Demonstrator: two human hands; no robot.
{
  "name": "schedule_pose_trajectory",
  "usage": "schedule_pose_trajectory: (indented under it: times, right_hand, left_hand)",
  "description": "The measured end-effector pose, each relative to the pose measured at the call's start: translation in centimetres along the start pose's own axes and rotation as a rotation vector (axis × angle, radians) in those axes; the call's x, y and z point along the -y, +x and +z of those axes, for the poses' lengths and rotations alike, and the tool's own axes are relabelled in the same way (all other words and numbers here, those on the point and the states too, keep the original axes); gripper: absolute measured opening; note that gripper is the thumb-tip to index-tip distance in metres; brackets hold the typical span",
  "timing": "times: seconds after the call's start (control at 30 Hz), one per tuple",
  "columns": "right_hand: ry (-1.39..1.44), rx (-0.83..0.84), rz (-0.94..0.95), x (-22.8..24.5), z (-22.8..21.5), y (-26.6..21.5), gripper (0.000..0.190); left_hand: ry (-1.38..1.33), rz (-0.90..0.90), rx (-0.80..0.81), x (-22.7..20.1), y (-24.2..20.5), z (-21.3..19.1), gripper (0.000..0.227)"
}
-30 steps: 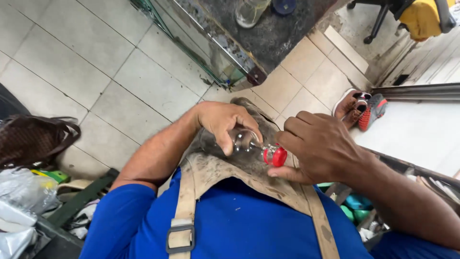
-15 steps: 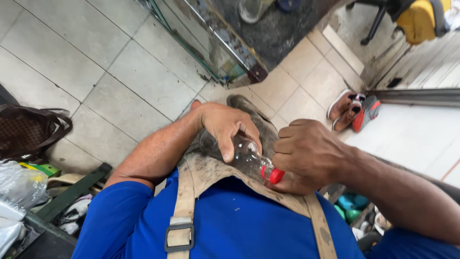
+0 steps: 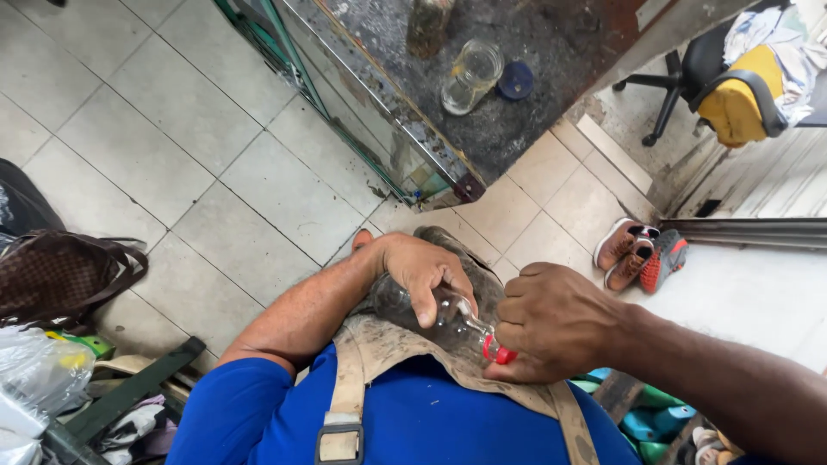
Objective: The person pours a clear liquid from a plastic bottle into a small glass jar on a cluttered counter. They then retrieve a blue lid from a nearby shelf and secure it onto the jar before placing it back on the counter.
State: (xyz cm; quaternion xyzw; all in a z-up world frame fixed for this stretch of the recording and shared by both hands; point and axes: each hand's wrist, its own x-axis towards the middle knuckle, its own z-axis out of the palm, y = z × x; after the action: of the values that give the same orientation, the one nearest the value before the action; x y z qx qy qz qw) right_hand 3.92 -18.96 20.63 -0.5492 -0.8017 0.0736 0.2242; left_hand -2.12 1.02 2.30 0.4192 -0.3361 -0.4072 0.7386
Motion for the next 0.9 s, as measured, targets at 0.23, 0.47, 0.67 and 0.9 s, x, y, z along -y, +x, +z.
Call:
schedule_pose_trajectory:
  times: [0.23, 0.47, 0.67, 0.9]
  right_hand:
    - [0.033, -0.086, 0.049, 2.1, 0.3, -0.4, 0.051]
    - [0.037, -0.354, 0.494, -1.1, 2.9, -3.8, 0.056]
    - [-0.127, -0.337, 0.709, -0.5, 1.4, 0.5, 0.043]
    - [-0.216, -0.362, 0.767, -1.8, 1.3, 1.3, 0.031]
  left_hand:
    - [-0.118, 0.180, -0.076, 2.4, -2.5, -0.6, 0.067]
    - [0.132, 0.490, -0.398, -2.1, -4.7, 2.2, 0.082]
    - [0.547, 0.441, -0.844, -7.4, -4.0, 5.8, 0.079]
    - [0.915, 0.277, -1.151, -7.6, -1.9, 8.6, 0.078]
